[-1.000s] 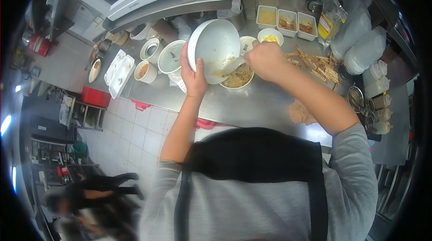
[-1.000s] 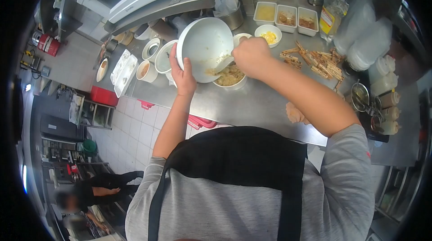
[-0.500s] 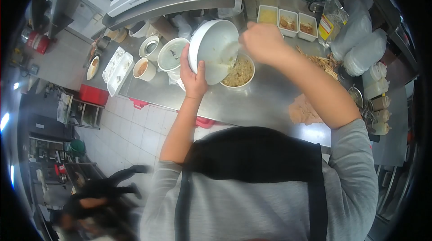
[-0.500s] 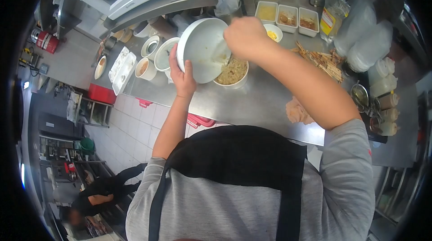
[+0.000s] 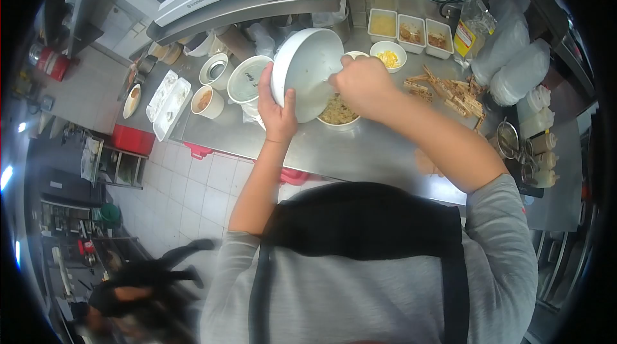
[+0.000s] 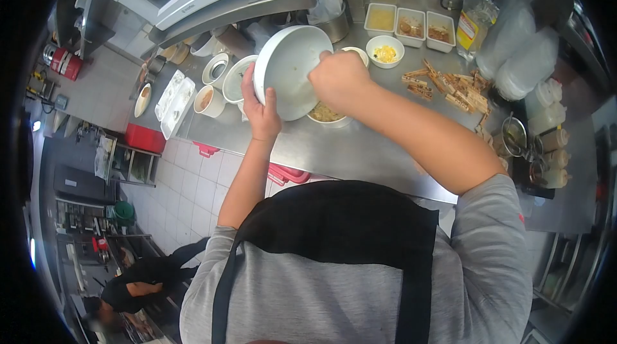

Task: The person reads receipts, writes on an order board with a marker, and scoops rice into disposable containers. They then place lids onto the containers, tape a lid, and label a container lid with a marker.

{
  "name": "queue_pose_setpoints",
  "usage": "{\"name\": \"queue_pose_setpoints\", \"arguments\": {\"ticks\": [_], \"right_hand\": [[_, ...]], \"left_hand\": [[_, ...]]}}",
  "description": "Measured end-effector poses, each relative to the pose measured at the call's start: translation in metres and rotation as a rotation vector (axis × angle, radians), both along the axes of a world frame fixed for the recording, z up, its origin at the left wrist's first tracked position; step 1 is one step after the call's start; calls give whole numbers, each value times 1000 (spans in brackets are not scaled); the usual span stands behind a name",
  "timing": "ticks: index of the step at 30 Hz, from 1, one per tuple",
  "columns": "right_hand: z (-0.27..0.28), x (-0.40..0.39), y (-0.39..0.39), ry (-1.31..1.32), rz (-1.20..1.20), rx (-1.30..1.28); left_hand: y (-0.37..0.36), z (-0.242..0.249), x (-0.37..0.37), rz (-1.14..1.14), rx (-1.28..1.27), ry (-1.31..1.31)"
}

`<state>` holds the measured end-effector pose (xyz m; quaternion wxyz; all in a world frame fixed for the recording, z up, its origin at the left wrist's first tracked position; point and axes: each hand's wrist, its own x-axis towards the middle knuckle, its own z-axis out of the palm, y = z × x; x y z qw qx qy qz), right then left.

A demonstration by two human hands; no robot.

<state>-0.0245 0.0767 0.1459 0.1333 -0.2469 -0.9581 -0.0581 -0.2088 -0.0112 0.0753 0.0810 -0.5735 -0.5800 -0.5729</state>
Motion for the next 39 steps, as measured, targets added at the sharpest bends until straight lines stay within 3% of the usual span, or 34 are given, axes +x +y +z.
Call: {"name": "queue_pose_setpoints", "arguments": {"ticks": [3,8,11,14,19,23,29,33,35,36,39], "right_hand": [[-19,1,9,-78,-57,-11],[14,16,5,-158,-148,2],[23,6,13,120,-184,83],[9,0,16,-43,-255,7],[-1,23,-26,-101,-243,-96],[-25,28,-26,-191,-344,-126],[-28,30,-11,-36,-456,-218],[-36,33,-7,-47,-485,-282],[-29,36,-25,73,-456,-222],[-25,35,-29,11,-444,-318],[-40,41,-30,50,-463,-364]], "left_hand": [[-1,-1,-5,-52,-30,-17],[4,-8,-14,-43,12,-45],[2,-8,-20,-56,19,-24],[3,-6,-24,-75,61,-20],[2,-1,-31,-71,71,-61],[-3,4,-39,-96,109,-159],[-14,0,-54,-159,175,-346],[-39,11,-50,-188,145,-617],[-45,9,-56,-173,145,-669],[-51,6,-61,-163,135,-696],[-64,-25,-85,45,36,-534]]}}
